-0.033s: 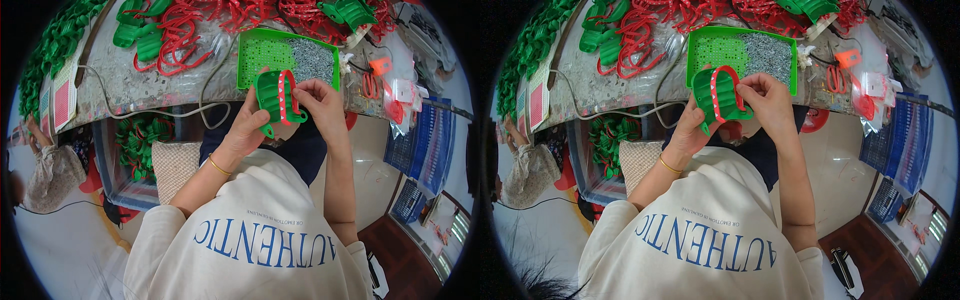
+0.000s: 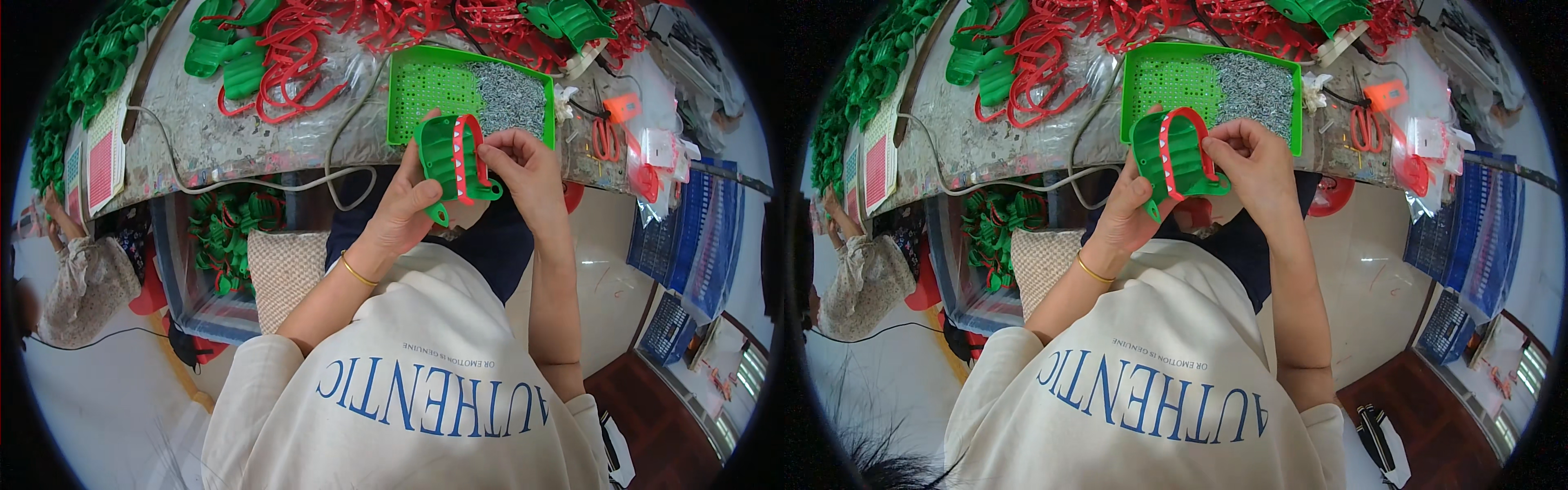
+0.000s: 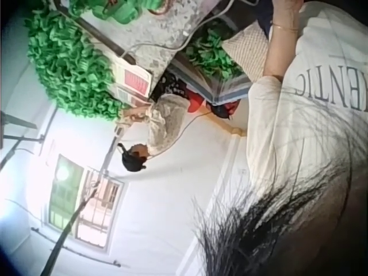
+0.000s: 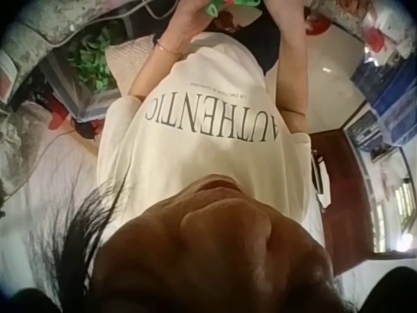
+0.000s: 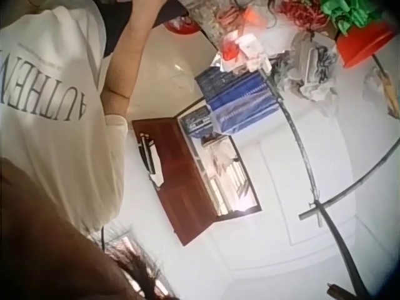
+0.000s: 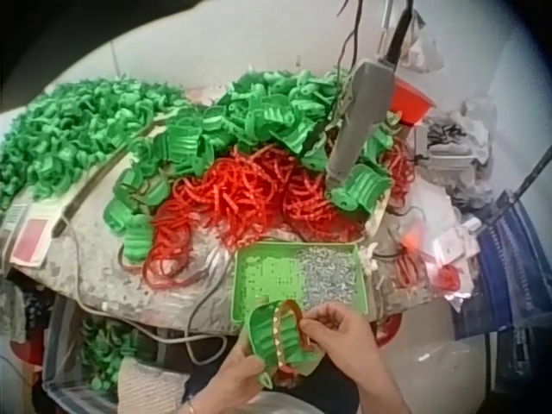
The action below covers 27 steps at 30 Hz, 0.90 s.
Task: Assembling green and red plastic parts using an electric screwdriver and small screws.
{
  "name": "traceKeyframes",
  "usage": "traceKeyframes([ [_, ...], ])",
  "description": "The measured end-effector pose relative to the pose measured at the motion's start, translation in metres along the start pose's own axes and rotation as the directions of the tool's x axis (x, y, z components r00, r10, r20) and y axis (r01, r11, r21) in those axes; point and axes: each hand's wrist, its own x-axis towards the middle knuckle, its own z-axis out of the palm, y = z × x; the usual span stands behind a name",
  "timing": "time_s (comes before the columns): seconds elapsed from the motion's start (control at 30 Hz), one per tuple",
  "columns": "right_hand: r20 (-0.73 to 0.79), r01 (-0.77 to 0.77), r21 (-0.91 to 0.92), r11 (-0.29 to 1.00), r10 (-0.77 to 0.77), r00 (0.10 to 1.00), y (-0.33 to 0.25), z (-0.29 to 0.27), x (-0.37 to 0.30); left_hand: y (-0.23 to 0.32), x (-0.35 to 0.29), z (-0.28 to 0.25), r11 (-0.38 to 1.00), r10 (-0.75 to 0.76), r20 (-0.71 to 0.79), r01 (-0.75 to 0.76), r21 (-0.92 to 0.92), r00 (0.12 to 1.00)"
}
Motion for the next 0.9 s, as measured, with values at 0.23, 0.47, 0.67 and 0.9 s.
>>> traceKeyframes([
  [0.23,-0.111,0.035,-0.176,0.984,-0.055,0.992,0.001,0.010,-0.005,-0.001,-0.001,-0.006,0.995,-0.006,-0.039,0.010,0.098,0.999],
  [0.47,-0.150,0.037,-0.279,0.960,-0.082,0.985,0.008,0.013,-0.007,0.000,-0.002,-0.001,0.988,-0.022,-0.085,0.034,0.148,0.996],
  [0.67,-0.147,0.023,-0.253,0.967,-0.062,0.987,0.011,0.013,-0.004,0.000,0.001,0.002,0.985,-0.034,-0.120,0.054,0.166,0.992],
  [0.9,-0.098,0.059,-0.158,0.986,-0.075,0.992,0.013,0.004,-0.002,0.002,0.004,0.000,0.996,-0.084,-0.039,0.084,0.001,0.996],
])
